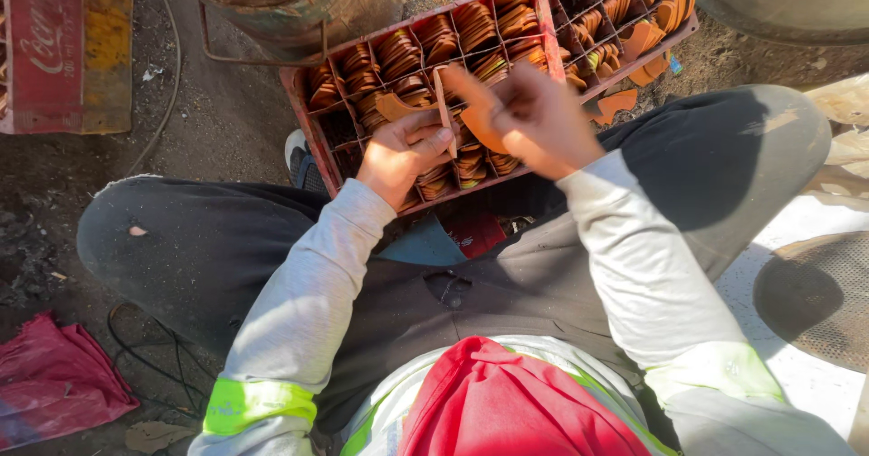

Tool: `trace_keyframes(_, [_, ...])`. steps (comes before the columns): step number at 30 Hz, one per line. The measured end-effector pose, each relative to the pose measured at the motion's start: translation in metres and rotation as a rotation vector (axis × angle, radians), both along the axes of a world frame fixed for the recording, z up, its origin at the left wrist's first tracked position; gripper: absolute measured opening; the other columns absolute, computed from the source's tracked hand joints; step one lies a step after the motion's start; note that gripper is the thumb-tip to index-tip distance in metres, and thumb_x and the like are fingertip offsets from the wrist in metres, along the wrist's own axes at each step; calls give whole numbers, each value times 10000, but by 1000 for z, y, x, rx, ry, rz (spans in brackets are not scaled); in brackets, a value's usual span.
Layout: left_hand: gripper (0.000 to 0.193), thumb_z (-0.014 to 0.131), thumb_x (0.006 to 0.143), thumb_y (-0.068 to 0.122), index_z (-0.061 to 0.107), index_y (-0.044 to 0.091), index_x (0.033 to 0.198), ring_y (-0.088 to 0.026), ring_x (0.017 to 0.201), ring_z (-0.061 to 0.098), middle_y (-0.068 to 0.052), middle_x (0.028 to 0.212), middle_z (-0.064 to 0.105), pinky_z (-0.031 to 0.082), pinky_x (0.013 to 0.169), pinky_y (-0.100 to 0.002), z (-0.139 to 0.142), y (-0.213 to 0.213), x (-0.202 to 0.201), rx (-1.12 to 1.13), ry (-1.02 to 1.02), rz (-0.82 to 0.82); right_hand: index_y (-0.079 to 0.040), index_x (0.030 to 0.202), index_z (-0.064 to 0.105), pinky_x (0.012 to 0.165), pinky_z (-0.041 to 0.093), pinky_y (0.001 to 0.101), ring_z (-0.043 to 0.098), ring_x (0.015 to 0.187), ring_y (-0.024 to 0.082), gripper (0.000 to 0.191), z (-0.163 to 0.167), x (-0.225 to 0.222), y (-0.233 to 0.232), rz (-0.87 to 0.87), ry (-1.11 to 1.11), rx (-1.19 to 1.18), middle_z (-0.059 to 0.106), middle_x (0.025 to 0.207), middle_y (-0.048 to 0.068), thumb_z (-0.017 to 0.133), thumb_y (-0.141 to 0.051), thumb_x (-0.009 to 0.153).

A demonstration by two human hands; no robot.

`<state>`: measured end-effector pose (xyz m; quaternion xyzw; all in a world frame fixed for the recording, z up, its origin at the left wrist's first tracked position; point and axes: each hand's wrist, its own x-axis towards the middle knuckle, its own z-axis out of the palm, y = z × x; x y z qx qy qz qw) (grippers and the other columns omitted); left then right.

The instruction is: The person sits on the ground and repeatedly picks up orange sandal soles from a crate, presses them against a rotating grinding wheel to smooth the edges, and returns them to the crate.

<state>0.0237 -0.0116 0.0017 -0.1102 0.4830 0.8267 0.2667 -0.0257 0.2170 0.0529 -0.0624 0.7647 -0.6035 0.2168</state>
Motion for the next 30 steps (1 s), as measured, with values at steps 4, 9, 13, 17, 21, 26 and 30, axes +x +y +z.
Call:
trace_keyframes(4, [390,737,953,180,665,-34,1270,-191,1018,702,-88,1118,720,613,938,-368,-2,14,-3,-45,-120,141,5,1070,577,867,534,306,660,996,189,283,5,13,-22,177,54,-5,679,1031,89,784,-82,898])
trace_keyframes(9, [427,677,988,258,635,-9,1318,-155,1030,702,-48,1138,707,636,925,-363,17,18,-9,-1,-56,-42,-20,1069,562,880,536,317,684,1013,193,306,4,10,-15,124,105,203,674,1018,86,788,-124,891])
trace_keyframes(13, [568,735,936,301,563,25,1402,-147,945,713,-90,1077,757,585,839,-303,35,-6,-20,-679,230,-312,-22,1027,583,859,513,378,635,994,290,309,-19,8,0,240,234,463,651,995,110,782,-61,794])
trace_keyframes(17, [486,713,965,299,621,16,1349,-170,820,749,-121,1033,769,593,726,-309,41,-46,-29,-934,326,-130,-57,1048,627,885,513,416,624,1049,336,270,-56,14,7,370,519,887,640,1031,109,715,-14,796])
trace_keyframes(21, [439,741,958,263,652,-3,1295,-197,758,747,-149,976,764,589,673,-335,33,-56,-28,-1083,414,-59,-46,1058,644,897,501,389,618,1032,320,254,-74,26,-1,386,689,1030,639,1040,125,690,-75,811])
trace_keyframes(26, [435,778,918,232,667,-14,1259,-272,791,731,-161,928,747,585,730,-380,22,-49,-21,-1105,568,-164,-25,946,649,867,466,418,605,984,331,204,-71,30,-10,416,636,1088,645,979,153,672,-136,776])
trace_keyframes(30, [419,788,905,219,674,-20,1230,-319,815,717,-170,927,725,576,750,-413,20,-46,-20,-1116,627,-197,-40,959,652,882,476,400,605,979,324,126,-73,29,-14,404,698,1074,656,976,152,639,-90,844])
